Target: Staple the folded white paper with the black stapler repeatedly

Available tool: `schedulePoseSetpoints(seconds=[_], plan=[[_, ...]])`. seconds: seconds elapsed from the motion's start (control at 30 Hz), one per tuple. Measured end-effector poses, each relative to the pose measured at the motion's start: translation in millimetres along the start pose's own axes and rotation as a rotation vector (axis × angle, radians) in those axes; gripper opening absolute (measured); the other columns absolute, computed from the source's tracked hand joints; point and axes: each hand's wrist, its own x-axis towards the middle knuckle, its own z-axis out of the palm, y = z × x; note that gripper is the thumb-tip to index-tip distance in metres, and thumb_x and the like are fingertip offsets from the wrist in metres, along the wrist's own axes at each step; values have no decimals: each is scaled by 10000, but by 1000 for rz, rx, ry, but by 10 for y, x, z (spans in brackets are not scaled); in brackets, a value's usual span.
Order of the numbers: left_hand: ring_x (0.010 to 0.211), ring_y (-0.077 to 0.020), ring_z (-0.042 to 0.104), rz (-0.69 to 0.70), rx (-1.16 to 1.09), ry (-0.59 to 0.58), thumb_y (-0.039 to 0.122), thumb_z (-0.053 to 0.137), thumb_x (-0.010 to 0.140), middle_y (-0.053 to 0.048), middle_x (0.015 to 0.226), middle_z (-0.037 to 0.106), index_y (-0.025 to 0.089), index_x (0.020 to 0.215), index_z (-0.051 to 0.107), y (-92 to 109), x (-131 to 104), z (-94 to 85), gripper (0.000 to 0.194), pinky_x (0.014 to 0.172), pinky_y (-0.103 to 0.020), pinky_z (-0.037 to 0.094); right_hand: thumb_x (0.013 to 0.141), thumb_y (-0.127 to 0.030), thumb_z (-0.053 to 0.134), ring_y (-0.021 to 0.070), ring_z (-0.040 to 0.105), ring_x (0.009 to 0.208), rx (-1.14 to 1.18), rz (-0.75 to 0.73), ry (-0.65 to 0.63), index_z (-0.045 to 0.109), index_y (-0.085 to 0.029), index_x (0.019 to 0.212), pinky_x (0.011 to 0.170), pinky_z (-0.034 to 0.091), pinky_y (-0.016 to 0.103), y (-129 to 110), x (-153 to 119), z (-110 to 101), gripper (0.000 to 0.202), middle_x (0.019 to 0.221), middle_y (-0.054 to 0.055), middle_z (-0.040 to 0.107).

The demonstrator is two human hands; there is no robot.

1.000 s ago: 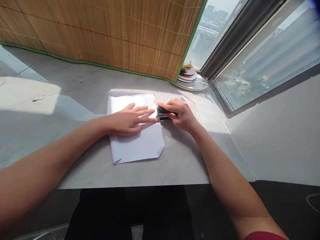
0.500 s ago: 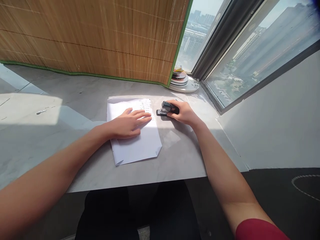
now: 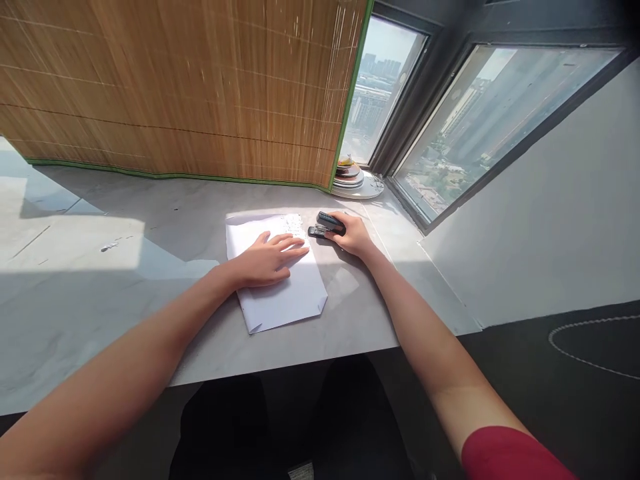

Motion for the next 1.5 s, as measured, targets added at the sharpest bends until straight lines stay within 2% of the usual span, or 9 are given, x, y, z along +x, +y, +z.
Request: schedulePoseSetpoints(seconds=[0.17,0.4,0.5,0.67,0.93,1.17,1.27,1.37,1.5], plan=[[1619,-401,361,-4,-31,3,307,483,994,-90,1755,438,362,1694,439,-18,-10,-1,704,1285,-674,227,860,-386,788,332,760,1102,-39,7,21,760,-238,1263,1041,587,482,-26,1,22,430,1208,73,819],[1606,-363,401,-53,-103,45,327,463,1013,-145,1784,373,274,1779,191,-81,-3,-25,815,1284,-611,297,869,-368,794,338,753,1178,-2,8,31,744,-251,1300,1094,584,506,-12,1,45,449,1269,76,807],[1625,-367,364,-84,-111,80,366,422,1058,-150,1791,354,244,1756,262,-97,-4,-45,726,1289,-628,295,875,-324,776,326,738,1234,0,3,59,722,-247,1361,1131,568,497,12,5,57,495,1331,77,788],[1557,-383,447,-107,-99,123,439,372,1110,-153,1745,422,255,1657,469,-148,-12,-35,586,1262,-657,334,852,-275,768,336,734,1230,-53,55,138,722,-226,1365,1133,563,518,87,38,79,517,1334,97,785],[1483,-380,481,-153,-128,169,496,363,1128,-149,1661,489,271,1570,575,-194,7,-14,539,1254,-651,315,839,-250,760,365,674,1321,-119,71,181,686,-212,1441,1202,510,546,185,62,95,608,1442,115,726],[1451,-380,474,-189,-182,180,490,401,1114,-137,1611,509,268,1487,649,-213,22,13,500,1255,-635,290,922,-436,757,425,580,1354,-261,62,168,586,-229,1540,1185,465,672,304,83,34,674,1469,154,665],[1438,-374,480,-192,-182,183,480,387,1118,-138,1584,526,264,1463,665,-213,23,12,493,1247,-630,294,1022,-561,642,434,544,1378,-298,31,217,520,-248,1582,1150,461,721,278,43,-16,653,1441,163,642],[1423,-364,491,-187,-182,190,461,367,1126,-141,1556,542,260,1451,671,-219,24,16,488,1239,-620,307,1130,-601,432,401,592,1321,-358,-3,340,568,-231,1503,1104,492,704,244,54,-101,542,1296,154,669],[1415,-359,494,-176,-183,199,453,362,1131,-138,1528,556,257,1439,677,-232,29,34,482,1236,-612,314,1182,-580,298,303,666,1106,-460,-33,503,675,-184,1145,1030,526,599,20,36,-389,548,1037,118,670]])
